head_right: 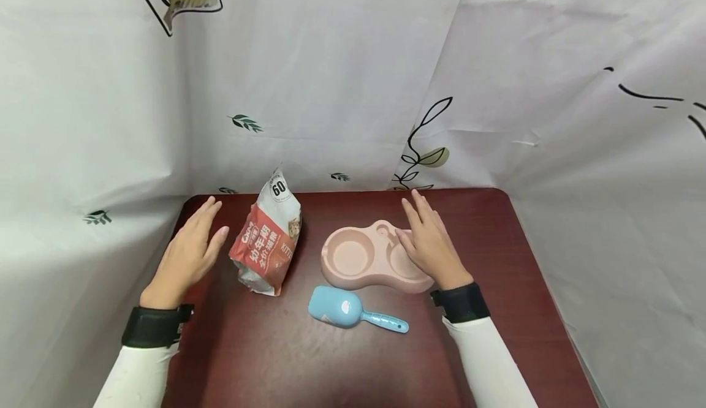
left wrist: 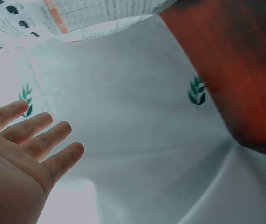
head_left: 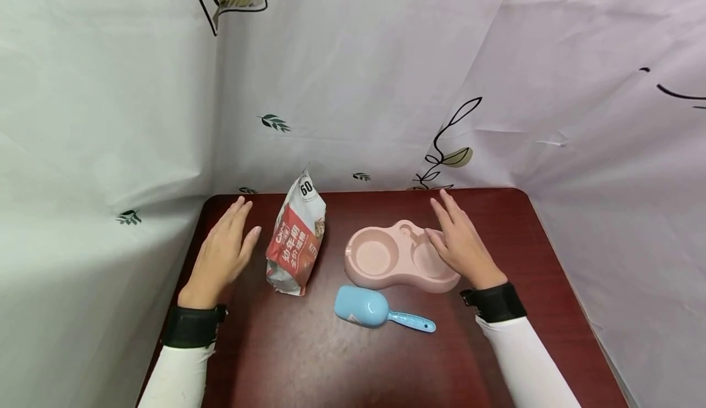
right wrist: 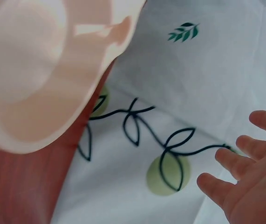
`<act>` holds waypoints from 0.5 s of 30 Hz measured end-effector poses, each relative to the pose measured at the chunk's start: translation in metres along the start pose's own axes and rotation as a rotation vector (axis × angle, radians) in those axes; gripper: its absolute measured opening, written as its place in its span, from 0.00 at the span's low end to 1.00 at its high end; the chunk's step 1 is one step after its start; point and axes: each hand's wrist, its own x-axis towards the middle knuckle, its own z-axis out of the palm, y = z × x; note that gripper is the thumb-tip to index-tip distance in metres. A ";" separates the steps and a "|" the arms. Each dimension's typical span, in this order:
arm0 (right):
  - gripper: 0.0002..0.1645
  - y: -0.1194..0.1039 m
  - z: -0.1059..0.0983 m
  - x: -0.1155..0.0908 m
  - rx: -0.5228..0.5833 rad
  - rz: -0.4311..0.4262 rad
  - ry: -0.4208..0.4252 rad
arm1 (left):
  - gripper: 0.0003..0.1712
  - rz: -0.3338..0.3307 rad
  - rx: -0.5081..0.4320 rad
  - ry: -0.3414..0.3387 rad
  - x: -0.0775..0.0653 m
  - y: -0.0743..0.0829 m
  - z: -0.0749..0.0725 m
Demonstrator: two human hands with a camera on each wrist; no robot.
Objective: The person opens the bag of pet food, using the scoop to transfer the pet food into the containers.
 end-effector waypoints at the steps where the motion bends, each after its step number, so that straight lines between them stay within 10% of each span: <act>1: 0.42 -0.003 0.000 0.003 0.002 -0.008 0.000 | 0.33 0.006 0.003 -0.002 0.002 0.001 -0.001; 15: 0.40 -0.048 0.001 0.054 0.069 -0.174 -0.045 | 0.27 0.065 0.002 -0.050 0.045 0.016 -0.013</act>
